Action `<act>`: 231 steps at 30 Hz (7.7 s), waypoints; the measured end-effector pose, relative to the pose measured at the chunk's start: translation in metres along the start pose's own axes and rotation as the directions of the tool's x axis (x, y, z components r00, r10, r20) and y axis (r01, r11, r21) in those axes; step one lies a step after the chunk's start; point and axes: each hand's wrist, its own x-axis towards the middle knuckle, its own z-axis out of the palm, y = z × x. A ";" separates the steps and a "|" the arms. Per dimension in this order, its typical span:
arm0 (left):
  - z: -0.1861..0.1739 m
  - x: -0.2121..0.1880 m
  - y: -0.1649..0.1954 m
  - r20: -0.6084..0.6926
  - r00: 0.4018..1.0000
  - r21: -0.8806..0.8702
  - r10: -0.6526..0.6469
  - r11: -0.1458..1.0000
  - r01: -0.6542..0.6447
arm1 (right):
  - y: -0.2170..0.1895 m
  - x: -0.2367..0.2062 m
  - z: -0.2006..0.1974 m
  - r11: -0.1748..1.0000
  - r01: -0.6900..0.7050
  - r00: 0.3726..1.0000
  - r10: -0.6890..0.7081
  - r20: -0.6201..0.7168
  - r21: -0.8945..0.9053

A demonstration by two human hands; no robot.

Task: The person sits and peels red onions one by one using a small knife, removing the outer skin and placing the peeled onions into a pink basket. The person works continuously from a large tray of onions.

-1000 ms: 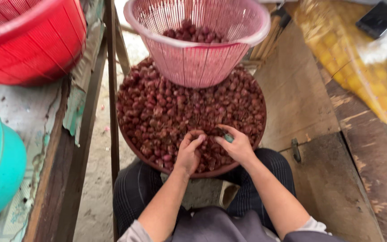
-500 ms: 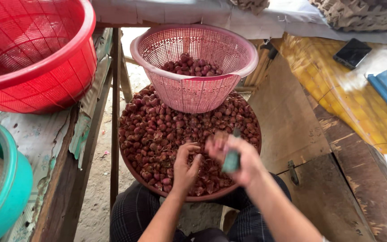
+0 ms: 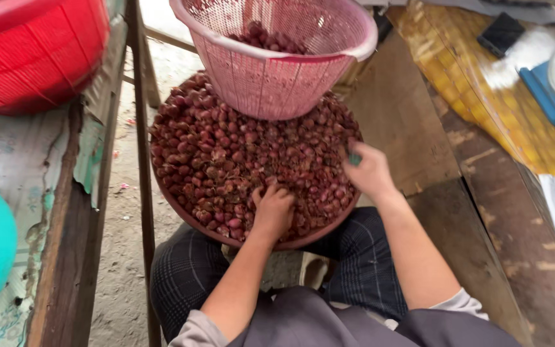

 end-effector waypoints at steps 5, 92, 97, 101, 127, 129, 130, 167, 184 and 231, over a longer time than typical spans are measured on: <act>-0.007 0.005 0.013 -0.079 0.997 -0.022 0.003 1.000 -0.005 | 0.030 -0.070 0.015 0.873 -0.343 0.860 0.441 0.258 -0.347; -0.018 -0.014 0.038 0.158 0.819 -0.986 -0.551 -0.050 0.157 | 0.001 -0.082 0.068 0.643 -0.480 0.859 0.205 0.470 0.596; -0.012 -0.010 0.030 0.268 0.831 -0.963 -0.487 -0.116 0.242 | -0.006 -0.076 0.050 0.879 -0.294 0.900 0.122 0.419 0.375; -0.007 -0.013 0.025 0.277 0.852 -0.936 -0.445 0.077 0.344 | -0.006 -0.079 0.056 0.842 -0.489 0.805 0.335 0.489 0.229; -0.030 0.010 0.014 0.568 0.557 -0.816 -0.606 -0.322 0.480 | 0.017 0.052 0.062 0.991 -0.127 0.982 0.132 -0.132 0.048; -0.031 0.016 0.013 0.549 0.537 -0.826 -0.640 -0.319 0.464 | 0.008 0.032 0.058 0.979 0.048 0.984 -0.013 -0.175 0.200; -0.030 0.019 0.012 0.521 0.541 -0.843 -0.660 -0.298 0.448 | 0.001 0.019 0.058 0.959 0.082 0.991 -0.049 -0.126 0.270; -0.009 -0.014 0.011 0.104 0.847 -0.977 -0.522 -0.212 -0.011 | -0.043 -0.076 0.049 0.910 -0.305 0.873 0.150 0.464 0.280; -0.005 -0.019 0.012 0.112 0.847 -0.993 -0.520 -0.033 0.110 | -0.005 -0.097 0.079 0.626 -0.518 0.821 0.175 0.543 0.582; 0.008 -0.022 0.010 0.113 0.867 -0.994 -0.486 -0.058 0.097 | 0.012 -0.088 0.098 0.808 -0.453 0.861 0.287 0.420 0.376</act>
